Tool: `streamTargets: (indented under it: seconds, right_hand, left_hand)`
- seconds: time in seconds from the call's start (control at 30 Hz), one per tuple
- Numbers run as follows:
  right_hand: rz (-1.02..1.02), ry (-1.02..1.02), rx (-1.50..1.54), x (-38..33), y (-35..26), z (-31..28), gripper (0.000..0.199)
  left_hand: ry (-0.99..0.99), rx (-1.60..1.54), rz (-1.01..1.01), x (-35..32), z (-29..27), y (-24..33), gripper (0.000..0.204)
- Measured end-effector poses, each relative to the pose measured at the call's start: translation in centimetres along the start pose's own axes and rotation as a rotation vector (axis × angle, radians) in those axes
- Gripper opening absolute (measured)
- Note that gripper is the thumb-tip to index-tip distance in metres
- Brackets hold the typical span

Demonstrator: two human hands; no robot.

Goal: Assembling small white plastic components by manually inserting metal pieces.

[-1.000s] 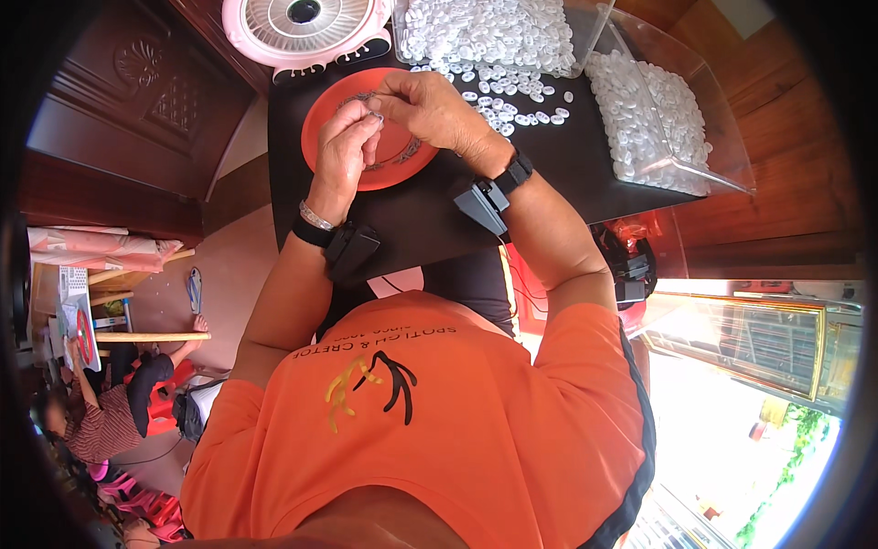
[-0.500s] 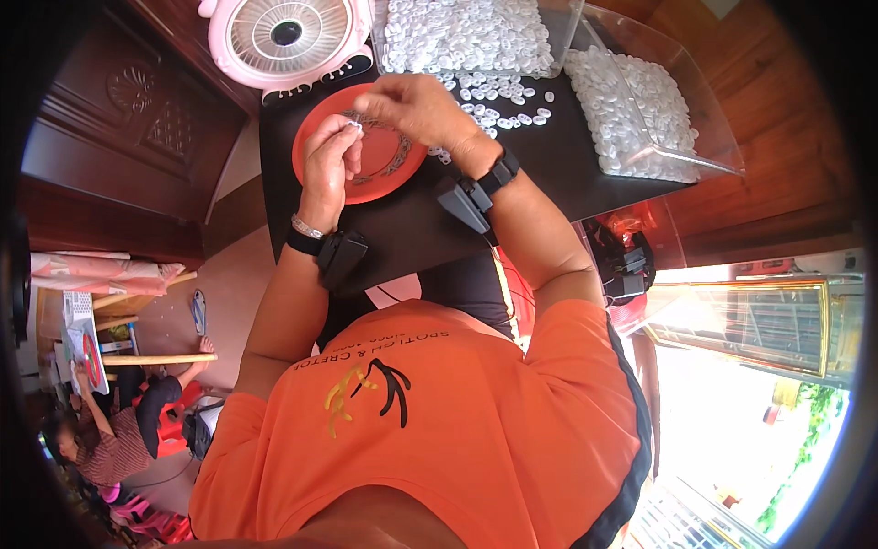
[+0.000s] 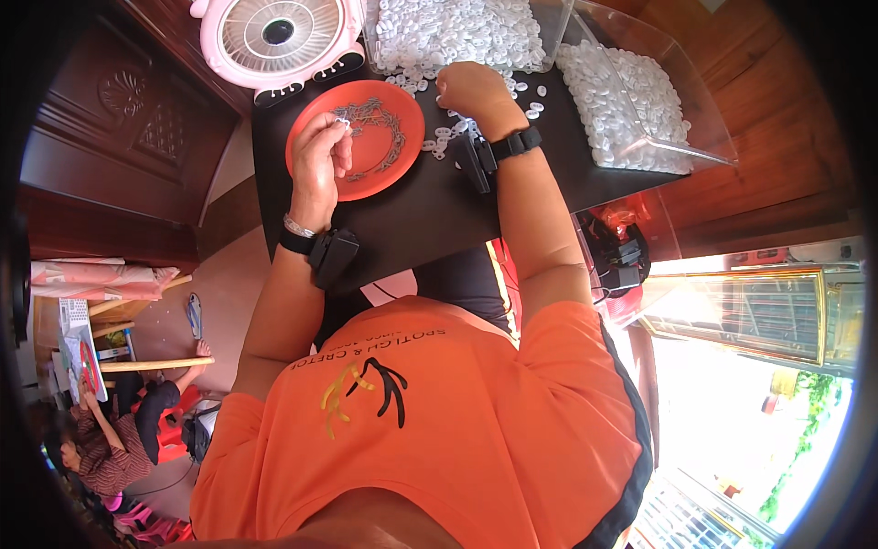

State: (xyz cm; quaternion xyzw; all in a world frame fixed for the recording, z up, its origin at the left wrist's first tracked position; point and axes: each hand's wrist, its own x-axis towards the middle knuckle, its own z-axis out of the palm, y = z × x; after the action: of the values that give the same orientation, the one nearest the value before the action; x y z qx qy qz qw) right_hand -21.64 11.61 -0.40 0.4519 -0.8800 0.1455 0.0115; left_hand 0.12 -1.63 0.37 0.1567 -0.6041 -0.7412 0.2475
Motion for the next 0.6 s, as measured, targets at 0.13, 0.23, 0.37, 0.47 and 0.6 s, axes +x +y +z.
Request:
streamTargets:
  seconds: [0.13, 0.23, 0.37, 0.47, 0.6]
  right_hand:
    - [-0.011, -0.019, -0.07, 0.3, -0.3, 0.0, 0.018]
    - [-0.043, 0.018, 0.016, 0.1, -0.5, -0.1, 0.02]
    - [0.02, -0.136, 0.826, 0.1, -2.2, -1.1, 0.022]
    - [-0.092, -0.199, 1.063, -0.5, -4.3, -1.5, 0.023]
    - [-0.181, -0.274, 1.248, -0.8, -5.2, -1.3, 0.02]
  left_hand:
    - [-0.006, 0.007, -0.008, 0.0, 0.0, 0.0, 0.014]
    - [-0.021, 0.003, -0.007, 0.0, 0.0, 0.0, 0.014]
    - [-0.022, -0.006, -0.007, 0.0, -0.1, -0.1, 0.014]
    - [-0.017, -0.038, 0.005, 0.0, -0.2, -0.4, 0.013]
    - [0.008, -0.031, -0.014, -0.1, 0.1, -0.1, 0.012]
